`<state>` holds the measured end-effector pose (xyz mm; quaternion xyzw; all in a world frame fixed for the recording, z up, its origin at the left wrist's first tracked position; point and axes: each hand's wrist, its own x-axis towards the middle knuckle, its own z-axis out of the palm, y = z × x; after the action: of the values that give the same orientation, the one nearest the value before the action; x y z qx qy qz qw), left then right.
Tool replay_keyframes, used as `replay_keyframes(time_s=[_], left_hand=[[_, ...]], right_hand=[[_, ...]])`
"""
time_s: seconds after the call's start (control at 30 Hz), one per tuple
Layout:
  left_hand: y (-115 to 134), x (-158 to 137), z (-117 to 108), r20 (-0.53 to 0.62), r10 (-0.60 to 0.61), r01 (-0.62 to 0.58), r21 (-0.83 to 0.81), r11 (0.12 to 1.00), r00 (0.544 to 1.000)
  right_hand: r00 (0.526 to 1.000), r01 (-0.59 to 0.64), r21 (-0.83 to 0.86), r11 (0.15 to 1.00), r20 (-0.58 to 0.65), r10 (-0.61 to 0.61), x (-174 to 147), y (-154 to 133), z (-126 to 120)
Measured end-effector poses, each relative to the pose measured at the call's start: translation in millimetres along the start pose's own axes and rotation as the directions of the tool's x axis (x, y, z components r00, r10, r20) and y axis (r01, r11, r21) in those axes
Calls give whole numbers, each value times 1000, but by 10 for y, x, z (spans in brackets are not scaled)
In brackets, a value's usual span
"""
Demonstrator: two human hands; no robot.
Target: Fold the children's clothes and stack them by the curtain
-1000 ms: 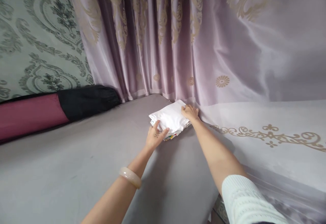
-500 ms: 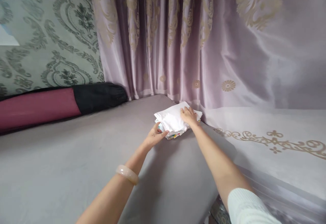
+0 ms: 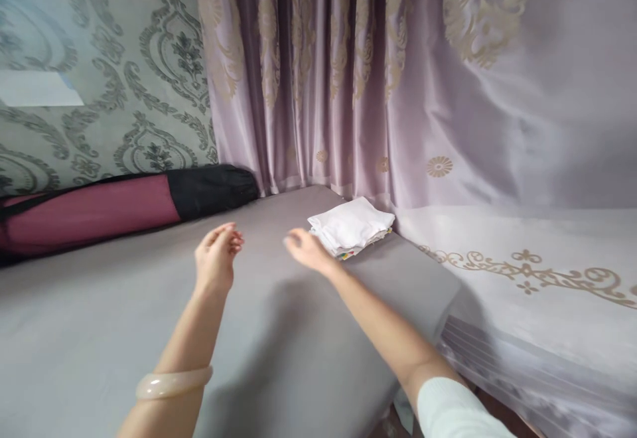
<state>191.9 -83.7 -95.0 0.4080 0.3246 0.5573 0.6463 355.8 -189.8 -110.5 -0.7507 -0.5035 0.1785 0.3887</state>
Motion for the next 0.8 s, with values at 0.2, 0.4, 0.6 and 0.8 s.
replay_keyframes(time_s=[0.2,0.4,0.6,0.8], left_hand=[[763,73,-130,-5,41,-39,-430,902,999],[955,107,-498,-152,8,-89,-535,840,988],[795,272,-959,-399,509,-434,267,860,763],[692,295,-1583,388,439,-445,895,31,811]], right_hand=[[526,-388,659,644,733,-432,-626,-799,1012],[461,-599,658,457,750,-474,-1048,-1180,1293],[398,-690,547,475,834,-382,-1203,-1464,1498],[439,-602,536,591,841,-316,-1181,-1501,1871]])
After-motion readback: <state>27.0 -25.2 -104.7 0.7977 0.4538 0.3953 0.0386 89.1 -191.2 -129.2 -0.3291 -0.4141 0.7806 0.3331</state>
